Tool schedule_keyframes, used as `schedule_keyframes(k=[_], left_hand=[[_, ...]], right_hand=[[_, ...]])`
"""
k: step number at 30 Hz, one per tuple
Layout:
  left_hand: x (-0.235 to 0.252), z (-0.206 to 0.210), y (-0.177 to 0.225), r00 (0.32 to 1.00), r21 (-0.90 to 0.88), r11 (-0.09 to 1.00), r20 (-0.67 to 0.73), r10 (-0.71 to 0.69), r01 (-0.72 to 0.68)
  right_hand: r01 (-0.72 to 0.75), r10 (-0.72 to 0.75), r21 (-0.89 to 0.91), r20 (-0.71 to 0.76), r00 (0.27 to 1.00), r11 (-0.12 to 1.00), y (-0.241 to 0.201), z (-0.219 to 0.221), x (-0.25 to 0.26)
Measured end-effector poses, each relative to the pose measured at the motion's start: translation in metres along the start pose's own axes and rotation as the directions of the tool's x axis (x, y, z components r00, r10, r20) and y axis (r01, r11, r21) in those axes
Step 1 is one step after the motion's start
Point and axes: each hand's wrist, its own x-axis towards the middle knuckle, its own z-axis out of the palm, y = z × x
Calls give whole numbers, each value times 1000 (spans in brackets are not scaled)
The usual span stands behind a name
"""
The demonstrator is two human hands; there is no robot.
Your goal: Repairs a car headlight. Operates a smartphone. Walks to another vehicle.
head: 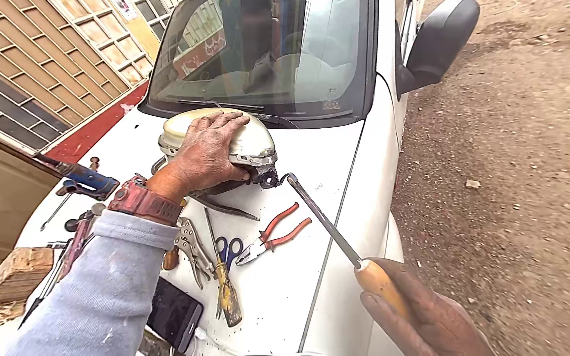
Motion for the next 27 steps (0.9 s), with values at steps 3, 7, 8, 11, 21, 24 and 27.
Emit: schedule_keyframes(k=[3, 7, 8, 11, 21, 24, 27], left_hand=[[0, 1, -1, 1000, 0, 1000, -9, 3, -3], [0, 0, 0, 1000, -2, 1000, -5, 6, -6], [0, 0, 0, 1000, -4, 1000, -8, 6, -6], [0, 0, 0, 1000, -2, 1000, -7, 7, -7], [0, 1, -1, 1000, 2, 1000, -8, 7, -7], [0, 0, -1, 1000, 3, 1000, -9, 10, -10], [0, 0, 0, 1000, 2, 1000, -9, 12, -12]], right_hand=[[7, -7, 5, -1, 1000, 1000, -1, 0, 3], [25, -25, -4, -13, 1000, 1000, -3, -3, 5], [29, -29, -2, -20, 999, 1000, -3, -3, 4], [21, -21, -2, -13, 1000, 1000, -3, -6, 3], [18, -18, -19, 2, 1000, 1000, -4, -5, 6], [22, -22, 2, -12, 1000, 1000, -4, -6, 8], [23, -23, -2, -14, 1000, 1000, -2, -8, 8]])
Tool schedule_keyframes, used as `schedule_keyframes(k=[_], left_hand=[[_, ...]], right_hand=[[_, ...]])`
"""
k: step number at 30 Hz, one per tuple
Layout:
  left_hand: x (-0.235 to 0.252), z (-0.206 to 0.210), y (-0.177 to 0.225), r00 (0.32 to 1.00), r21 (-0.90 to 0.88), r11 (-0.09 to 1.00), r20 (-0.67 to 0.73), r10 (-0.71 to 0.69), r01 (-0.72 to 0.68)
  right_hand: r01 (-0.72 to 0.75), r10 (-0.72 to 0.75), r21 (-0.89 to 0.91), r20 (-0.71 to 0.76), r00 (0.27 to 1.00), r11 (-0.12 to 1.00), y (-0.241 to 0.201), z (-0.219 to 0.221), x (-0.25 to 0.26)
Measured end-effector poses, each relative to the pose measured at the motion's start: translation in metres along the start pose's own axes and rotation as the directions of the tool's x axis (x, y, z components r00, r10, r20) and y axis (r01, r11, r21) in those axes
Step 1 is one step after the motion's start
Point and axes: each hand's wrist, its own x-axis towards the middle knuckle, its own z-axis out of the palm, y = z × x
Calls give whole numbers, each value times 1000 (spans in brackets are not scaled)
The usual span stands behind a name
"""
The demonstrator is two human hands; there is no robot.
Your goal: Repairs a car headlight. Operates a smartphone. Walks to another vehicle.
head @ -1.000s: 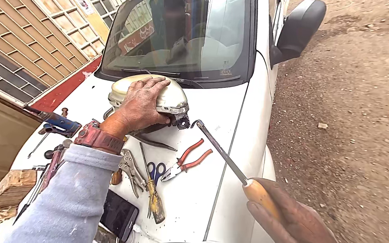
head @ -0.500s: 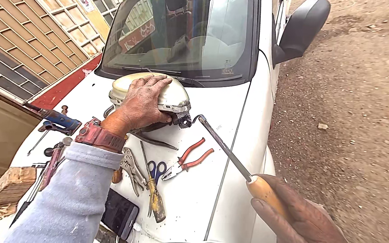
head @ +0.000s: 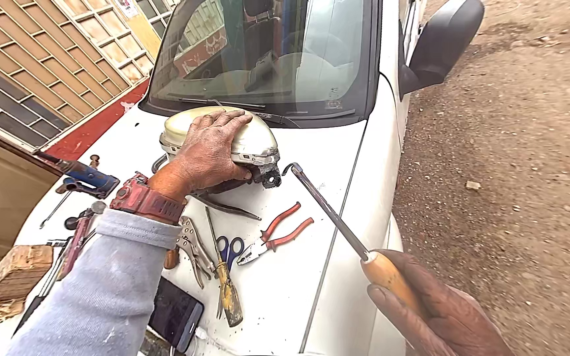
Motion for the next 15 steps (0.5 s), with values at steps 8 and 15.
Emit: schedule_keyframes(k=[8, 15], left_hand=[[1, 1, -1, 1000, -2, 1000, -5, 2, -2], [0, 1, 0, 1000, 3, 1000, 3, -6, 6]], right_hand=[[3, -3, -18, 25, 1000, 1000, 2, -1, 0], [25, -25, -4, 11, 1000, 1000, -1, -2, 4]])
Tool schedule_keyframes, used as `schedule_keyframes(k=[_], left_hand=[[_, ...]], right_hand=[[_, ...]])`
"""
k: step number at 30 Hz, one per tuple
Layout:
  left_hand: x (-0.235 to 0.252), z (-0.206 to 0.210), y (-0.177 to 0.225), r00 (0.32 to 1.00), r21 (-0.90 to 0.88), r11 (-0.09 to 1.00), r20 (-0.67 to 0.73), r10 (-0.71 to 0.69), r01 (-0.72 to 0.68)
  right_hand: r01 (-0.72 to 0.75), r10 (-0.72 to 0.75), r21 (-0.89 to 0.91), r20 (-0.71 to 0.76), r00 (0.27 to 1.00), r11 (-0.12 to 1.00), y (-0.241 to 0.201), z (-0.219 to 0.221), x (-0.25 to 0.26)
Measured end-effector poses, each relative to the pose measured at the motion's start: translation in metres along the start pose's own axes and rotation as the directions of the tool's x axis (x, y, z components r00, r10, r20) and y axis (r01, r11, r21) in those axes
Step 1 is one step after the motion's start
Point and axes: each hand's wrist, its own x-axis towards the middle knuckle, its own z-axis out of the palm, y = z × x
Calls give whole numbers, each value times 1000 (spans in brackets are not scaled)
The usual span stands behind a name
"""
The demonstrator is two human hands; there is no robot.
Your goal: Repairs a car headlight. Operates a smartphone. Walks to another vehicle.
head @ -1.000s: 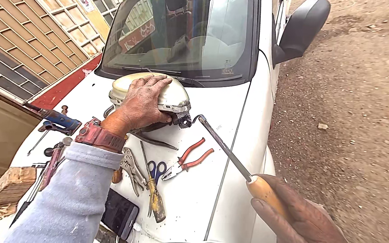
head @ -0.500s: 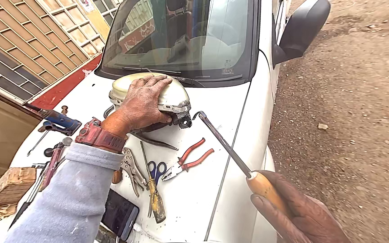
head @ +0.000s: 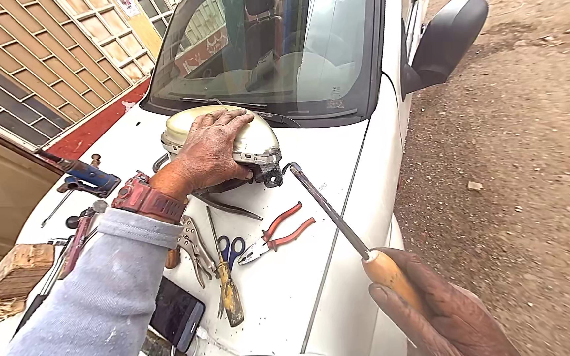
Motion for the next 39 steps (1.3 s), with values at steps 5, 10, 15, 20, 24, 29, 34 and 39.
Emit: schedule_keyframes(k=[5, 10, 15, 20, 24, 29, 34, 39], left_hand=[[0, 1, -1, 1000, 0, 1000, -8, 4, -4], [0, 0, -1, 1000, -6, 1000, -6, 4, -4], [0, 1, 0, 1000, -9, 1000, -2, 0, 0], [0, 0, 0, 1000, -11, 1000, -1, -5, 5], [0, 0, 0, 1000, -13, 1000, -4, 1, -1], [0, 0, 0, 1000, -14, 1000, -7, -1, 1], [0, 0, 0, 1000, -13, 1000, -4, -4, 4], [0, 0, 0, 1000, -11, 1000, 1, -9, 9]], right_hand=[[-6, 7, -36, 5, 1000, 999, 1, -2, -4], [-5, 6, -53, 9, 1000, 999, 3, 0, -6], [3, -3, -70, 2, 1000, 998, 0, 1, -4], [21, -23, -78, -29, 999, 997, 0, 1, -4], [12, -13, -87, -20, 1000, 996, 0, 3, -3], [19, -22, -92, -30, 999, 996, 2, 5, -4], [11, -14, -108, -30, 999, 994, -1, 3, -5], [14, -18, -94, -36, 999, 995, 1, 6, -6]])
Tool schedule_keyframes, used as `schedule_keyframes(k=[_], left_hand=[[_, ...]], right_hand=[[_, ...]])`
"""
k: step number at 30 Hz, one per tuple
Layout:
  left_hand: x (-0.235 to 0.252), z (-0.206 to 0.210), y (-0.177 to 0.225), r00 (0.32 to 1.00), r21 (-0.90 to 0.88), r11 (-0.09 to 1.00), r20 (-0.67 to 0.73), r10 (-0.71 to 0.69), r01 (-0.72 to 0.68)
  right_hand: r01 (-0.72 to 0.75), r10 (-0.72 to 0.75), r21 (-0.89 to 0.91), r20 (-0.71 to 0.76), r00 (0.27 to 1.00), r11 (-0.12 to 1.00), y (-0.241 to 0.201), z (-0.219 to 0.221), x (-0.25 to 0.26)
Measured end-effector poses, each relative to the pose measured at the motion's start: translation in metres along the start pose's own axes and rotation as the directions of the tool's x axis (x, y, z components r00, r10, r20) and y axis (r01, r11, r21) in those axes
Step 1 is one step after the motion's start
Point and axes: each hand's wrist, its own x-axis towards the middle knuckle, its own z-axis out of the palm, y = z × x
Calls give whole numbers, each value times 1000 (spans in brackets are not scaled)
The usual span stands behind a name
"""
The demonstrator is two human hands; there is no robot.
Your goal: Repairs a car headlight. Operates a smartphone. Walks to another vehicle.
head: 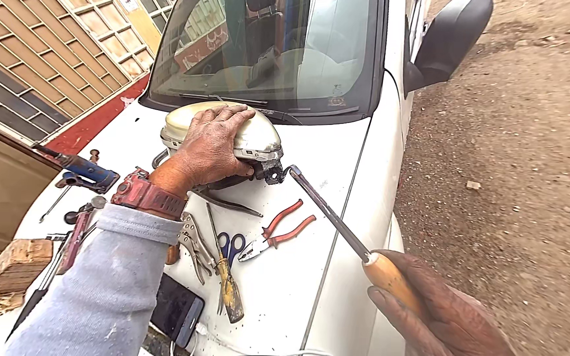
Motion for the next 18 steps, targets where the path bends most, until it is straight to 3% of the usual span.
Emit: schedule_keyframes(k=[18], left_hand=[[0, 1, 0, 1000, -3, 1000, -6, 5, -5]], right_hand=[[-30, 29, 23, 33, 999, 999, -4, -1, -3]])
